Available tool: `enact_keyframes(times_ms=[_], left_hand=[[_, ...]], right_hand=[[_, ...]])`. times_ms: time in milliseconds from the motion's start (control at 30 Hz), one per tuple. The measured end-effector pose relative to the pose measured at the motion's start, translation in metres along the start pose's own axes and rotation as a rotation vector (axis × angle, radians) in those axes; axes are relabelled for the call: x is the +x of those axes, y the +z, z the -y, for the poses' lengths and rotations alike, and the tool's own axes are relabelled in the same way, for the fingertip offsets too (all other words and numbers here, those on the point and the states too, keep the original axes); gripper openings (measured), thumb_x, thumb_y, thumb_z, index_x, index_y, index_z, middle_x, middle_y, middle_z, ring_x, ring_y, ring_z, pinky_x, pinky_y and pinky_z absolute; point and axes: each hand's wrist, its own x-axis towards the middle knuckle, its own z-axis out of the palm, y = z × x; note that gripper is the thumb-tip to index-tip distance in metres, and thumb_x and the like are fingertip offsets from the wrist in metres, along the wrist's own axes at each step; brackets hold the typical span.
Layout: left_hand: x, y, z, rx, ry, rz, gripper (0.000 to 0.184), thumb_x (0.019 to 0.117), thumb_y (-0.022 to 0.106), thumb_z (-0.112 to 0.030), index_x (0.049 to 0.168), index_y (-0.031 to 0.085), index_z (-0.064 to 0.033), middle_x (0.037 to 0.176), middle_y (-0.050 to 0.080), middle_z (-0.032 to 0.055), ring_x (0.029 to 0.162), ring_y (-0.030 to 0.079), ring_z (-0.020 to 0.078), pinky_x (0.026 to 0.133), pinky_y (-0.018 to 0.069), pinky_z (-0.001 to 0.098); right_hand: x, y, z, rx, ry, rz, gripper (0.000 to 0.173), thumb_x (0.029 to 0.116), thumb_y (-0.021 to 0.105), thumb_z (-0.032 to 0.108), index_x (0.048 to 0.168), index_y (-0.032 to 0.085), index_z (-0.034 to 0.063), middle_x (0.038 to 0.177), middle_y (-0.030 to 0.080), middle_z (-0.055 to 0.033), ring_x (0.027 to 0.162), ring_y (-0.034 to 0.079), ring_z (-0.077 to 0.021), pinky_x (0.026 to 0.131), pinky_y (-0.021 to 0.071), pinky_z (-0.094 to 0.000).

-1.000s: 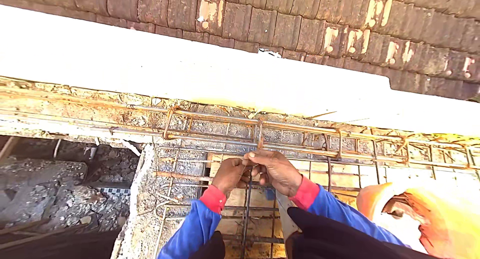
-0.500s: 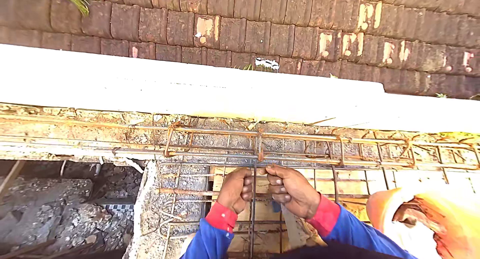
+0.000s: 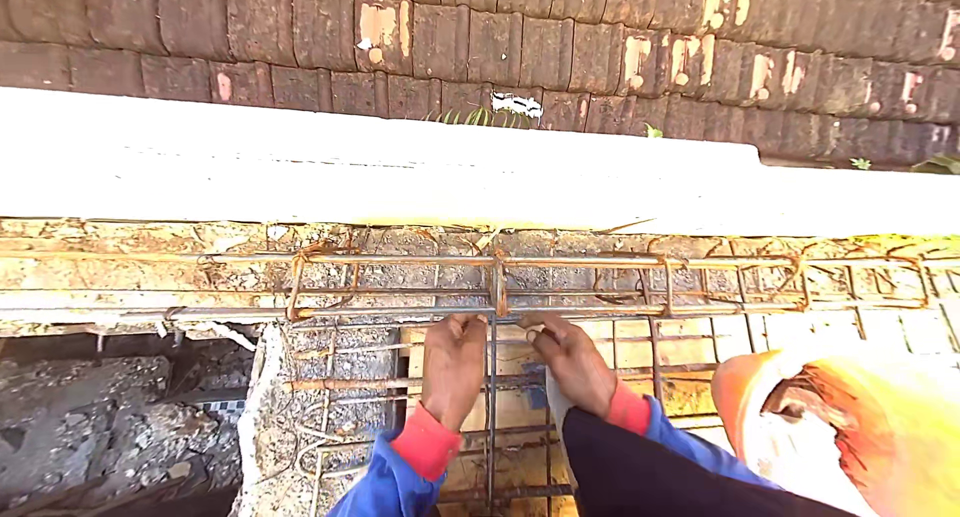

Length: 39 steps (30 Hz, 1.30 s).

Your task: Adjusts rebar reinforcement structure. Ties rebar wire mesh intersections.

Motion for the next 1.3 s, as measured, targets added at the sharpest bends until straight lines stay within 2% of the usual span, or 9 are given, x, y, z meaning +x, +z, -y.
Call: enact_keyframes(times_ms=[67,200,333,500,767,867,1033,1167,1300], left_hand=[[-0.012,0.007,-0.005,0.215,0.071,0.049,0.028,0.1044,0.050,-0.021,0.107,0.075,-0.0083,0.083,0.069,0.0018,0.073,0.064,0.0128,0.069,0.0544,0.0355],[-0.030,0.030,-0.037,0.724,-0.038,0.343,0.047,0.1098,0.038,-0.023,0.150,0.046,-0.0003,0.120,0.068,0.0196,0.115,0.067,0.0317,0.102,0.0522,0.0462],[-0.035,0.021,-0.051,0.785,-0.080,0.557,0.062,0.1113,0.033,-0.031,0.161,0.018,0.0029,0.136,0.058,0.0252,0.127,0.060,0.0355,0.108,0.0493,0.0465],[-0.033,-0.026,-0.027,0.352,-0.048,0.372,0.055,0.1096,0.033,-0.047,0.127,0.068,-0.0073,0.124,0.066,0.0144,0.112,0.068,0.0253,0.096,0.0578,0.0491],[0.012,0.001,0.031,-0.027,-0.170,0.187,0.017,0.1002,0.064,-0.017,0.110,0.067,-0.0029,0.089,0.072,0.0085,0.077,0.069,0.0169,0.074,0.0577,0.0341],[0.012,-0.004,0.031,-0.191,-0.187,0.135,0.015,0.1036,0.058,-0.010,0.103,0.070,-0.0010,0.085,0.068,0.0080,0.070,0.064,0.0158,0.069,0.0563,0.0302],[-0.001,0.006,0.007,0.194,0.016,0.030,0.020,0.1019,0.059,-0.020,0.105,0.076,-0.0090,0.087,0.072,0.0021,0.074,0.066,0.0129,0.071,0.0559,0.0342],[-0.013,0.029,-0.020,0.652,0.077,0.153,0.036,0.1069,0.047,-0.026,0.124,0.071,-0.0054,0.120,0.070,0.0128,0.112,0.068,0.0261,0.101,0.0531,0.0465],[-0.004,0.013,-0.004,0.221,-0.024,0.153,0.034,0.1074,0.046,-0.022,0.118,0.072,-0.0030,0.099,0.074,0.0102,0.087,0.072,0.0203,0.082,0.0607,0.0407]], right_hand=[[-0.004,0.010,-0.001,-0.205,-0.090,0.046,0.031,0.1047,0.047,0.023,0.123,0.072,0.0172,0.099,0.074,0.0001,0.082,0.068,-0.0092,0.078,0.0573,-0.0342],[-0.002,0.028,0.016,0.149,0.051,0.293,0.022,0.1000,0.053,0.020,0.087,0.068,0.0101,0.075,0.066,0.0020,0.069,0.062,-0.0068,0.066,0.0525,-0.0314],[-0.009,0.024,0.009,0.425,0.168,0.370,0.016,0.0995,0.054,0.012,0.102,0.069,0.0100,0.087,0.070,0.0016,0.079,0.066,-0.0070,0.073,0.0563,-0.0307],[-0.008,-0.007,0.025,0.104,0.060,0.224,0.037,0.1091,0.047,0.030,0.135,0.067,0.0120,0.120,0.073,-0.0041,0.106,0.072,-0.0164,0.094,0.0609,-0.0366],[-0.004,0.015,0.050,0.793,0.338,0.188,0.017,0.1074,0.051,0.013,0.111,0.059,-0.0004,0.082,0.066,-0.0112,0.066,0.067,-0.0205,0.065,0.0616,-0.0375],[-0.003,0.001,0.041,0.641,0.259,0.088,0.024,0.1072,0.049,0.016,0.122,0.063,0.0018,0.066,0.048,0.0010,0.046,0.040,-0.0053,0.041,0.0358,-0.0204],[0.010,0.000,0.019,-0.093,0.062,0.091,0.030,0.1027,0.048,0.019,0.122,0.068,0.0084,0.086,0.067,-0.0055,0.067,0.064,-0.0159,0.065,0.0566,-0.0369],[0.002,0.030,0.022,0.382,0.190,0.262,0.020,0.1056,0.051,0.018,0.114,0.065,0.0076,0.073,0.066,-0.0060,0.053,0.059,-0.0133,0.049,0.0510,-0.0301],[-0.005,0.011,0.012,0.442,0.249,0.354,0.034,0.1066,0.049,0.011,0.138,0.063,0.0081,0.113,0.072,-0.0107,0.087,0.073,-0.0214,0.079,0.0632,-0.0400]])
